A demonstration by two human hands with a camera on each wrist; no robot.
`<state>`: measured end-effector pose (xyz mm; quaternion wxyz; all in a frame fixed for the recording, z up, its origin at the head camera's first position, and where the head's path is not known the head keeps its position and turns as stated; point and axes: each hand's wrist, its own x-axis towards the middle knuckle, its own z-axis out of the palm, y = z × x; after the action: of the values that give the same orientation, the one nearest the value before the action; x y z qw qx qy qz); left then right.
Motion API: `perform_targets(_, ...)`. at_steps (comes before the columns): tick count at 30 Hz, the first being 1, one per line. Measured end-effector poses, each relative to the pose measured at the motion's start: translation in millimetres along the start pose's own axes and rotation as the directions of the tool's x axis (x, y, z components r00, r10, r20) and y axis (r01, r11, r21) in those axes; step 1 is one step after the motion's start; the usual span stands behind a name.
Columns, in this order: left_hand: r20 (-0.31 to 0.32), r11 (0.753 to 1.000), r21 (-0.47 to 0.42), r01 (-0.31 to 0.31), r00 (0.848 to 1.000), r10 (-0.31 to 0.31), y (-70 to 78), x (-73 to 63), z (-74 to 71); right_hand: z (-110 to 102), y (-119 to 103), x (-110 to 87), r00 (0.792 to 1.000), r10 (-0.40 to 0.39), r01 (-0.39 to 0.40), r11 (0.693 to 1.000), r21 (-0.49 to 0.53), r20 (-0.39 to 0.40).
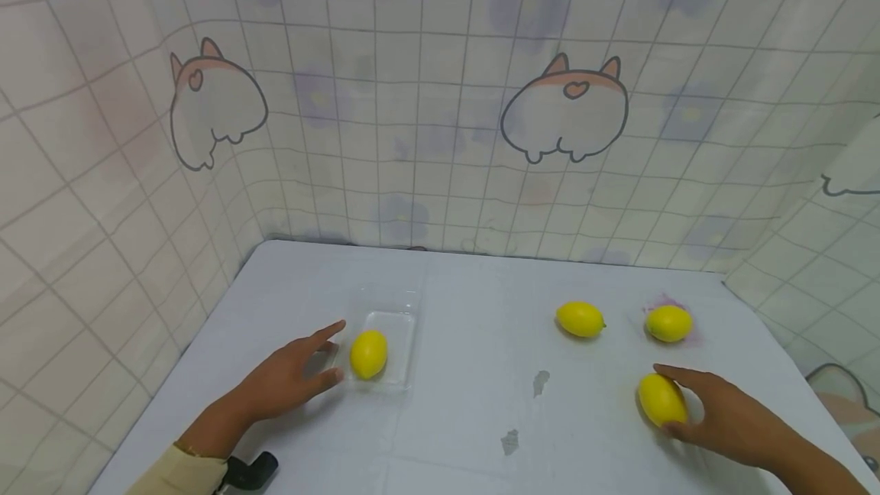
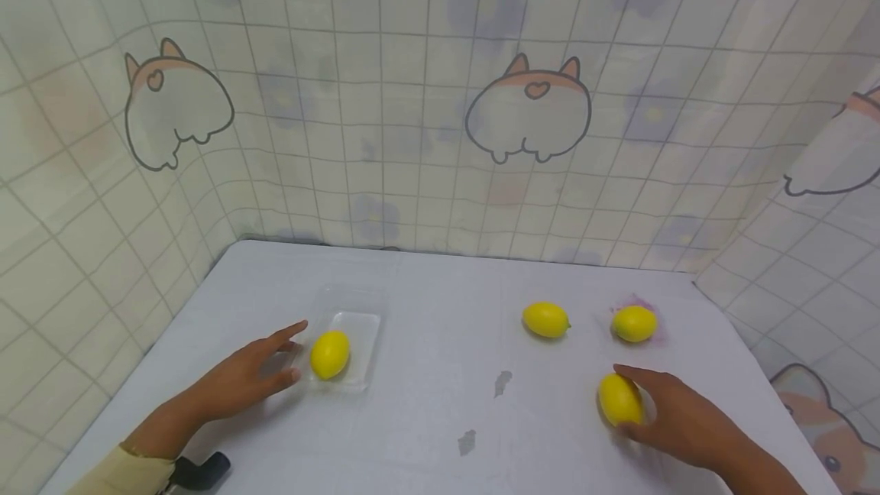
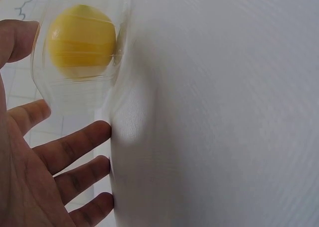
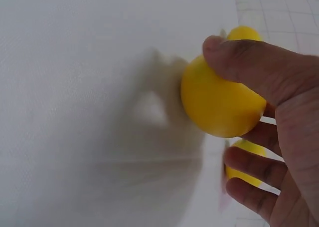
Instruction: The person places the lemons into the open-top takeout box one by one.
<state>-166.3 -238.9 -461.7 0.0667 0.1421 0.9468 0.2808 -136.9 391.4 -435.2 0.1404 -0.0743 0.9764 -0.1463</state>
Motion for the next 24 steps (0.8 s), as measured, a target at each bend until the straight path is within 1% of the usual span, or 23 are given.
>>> perform_targets(6,-0.001,1.0,-0.002,0.001,1.0,-0.001,0.2,-0.8,-0.3,1.1,-2.3,1.9,1.0,0.017,-0.017,1.0,-0.02,-0.006)
perform_targets(15,-0.003,1.0,-0.001,0.006,1.0,-0.006,0.2,-0.8,0.2,-1.5,-7.2,3.4,1.0,0.006,-0.006,0.999,-0.044,-0.013)
perform_targets(21,-0.006,1.0,0.004,0.001,1.0,-0.001,-3.7,-0.1,1.1,2.7,-13.6,8.0,0.998,0.03,-0.032,0.998,-0.053,-0.049)
perform_targets(24,-0.004,1.0,0.003,-0.002,1.0,0.002,-5.2,0.7,2.0,3.4,-20.6,10.2,0.997,0.026,-0.03,0.998,-0.056,-0.072)
